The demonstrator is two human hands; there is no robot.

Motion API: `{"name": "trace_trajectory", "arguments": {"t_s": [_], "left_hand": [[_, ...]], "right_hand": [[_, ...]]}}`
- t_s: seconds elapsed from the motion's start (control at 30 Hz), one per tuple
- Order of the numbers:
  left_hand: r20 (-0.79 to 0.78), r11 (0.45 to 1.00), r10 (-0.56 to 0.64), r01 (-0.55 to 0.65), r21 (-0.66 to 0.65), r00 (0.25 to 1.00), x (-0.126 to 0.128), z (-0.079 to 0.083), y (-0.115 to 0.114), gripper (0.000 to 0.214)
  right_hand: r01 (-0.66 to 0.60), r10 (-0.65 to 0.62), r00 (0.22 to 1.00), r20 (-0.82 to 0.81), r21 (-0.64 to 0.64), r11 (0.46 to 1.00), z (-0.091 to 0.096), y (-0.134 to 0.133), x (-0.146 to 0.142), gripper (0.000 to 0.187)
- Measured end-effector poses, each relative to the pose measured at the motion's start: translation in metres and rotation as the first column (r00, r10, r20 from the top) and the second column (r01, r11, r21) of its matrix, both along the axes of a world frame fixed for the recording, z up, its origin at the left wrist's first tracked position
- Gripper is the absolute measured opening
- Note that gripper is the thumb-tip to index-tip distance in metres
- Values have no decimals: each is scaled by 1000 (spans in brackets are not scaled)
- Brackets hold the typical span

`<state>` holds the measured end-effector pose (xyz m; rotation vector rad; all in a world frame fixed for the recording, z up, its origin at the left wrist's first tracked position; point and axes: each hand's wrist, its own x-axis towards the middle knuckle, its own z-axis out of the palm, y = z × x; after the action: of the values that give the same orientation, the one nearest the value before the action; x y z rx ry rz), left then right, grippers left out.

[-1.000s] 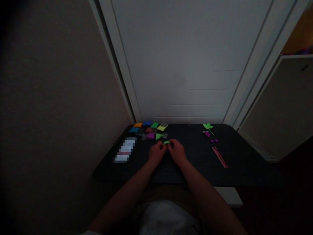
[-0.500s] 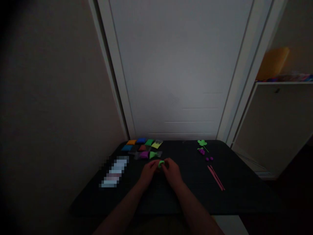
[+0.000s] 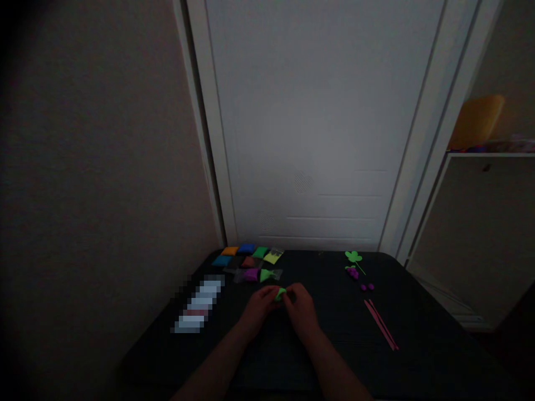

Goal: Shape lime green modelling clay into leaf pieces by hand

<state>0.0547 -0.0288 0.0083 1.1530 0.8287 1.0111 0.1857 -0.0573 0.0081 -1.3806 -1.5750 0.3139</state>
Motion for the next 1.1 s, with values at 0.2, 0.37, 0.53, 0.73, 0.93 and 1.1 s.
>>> {"name": "trace_trajectory", "arguments": {"t_s": [0.2,0.37,0.53,0.73,0.93,1.1], "left_hand": [[-87,996,62,-56,73,994,2,-1,1,36],[75,999,8,-11,32,997,1,0,0,33],[44,1000,12,-13,28,999,2,-2,1,31],[-6,999,33,-32,21,999,4,-2,-1,35],[41,1000,28,-28,-1,999,6,-1,-2,30],[79,997,69,-67,-23,995,6,-2,-1,29]], "right_hand": [[-61,58,996,61,53,997,3,-2,1,17],[-4,5,1000,16,-32,999,2,0,4,15],[-17,17,1000,-16,22,1000,4,-2,2,22],[-39,39,999,23,3,999,6,-4,4,13],[-27,27,999,17,-5,1000,3,-3,4,14],[-37,37,999,11,10,999,3,-1,4,17]]}}
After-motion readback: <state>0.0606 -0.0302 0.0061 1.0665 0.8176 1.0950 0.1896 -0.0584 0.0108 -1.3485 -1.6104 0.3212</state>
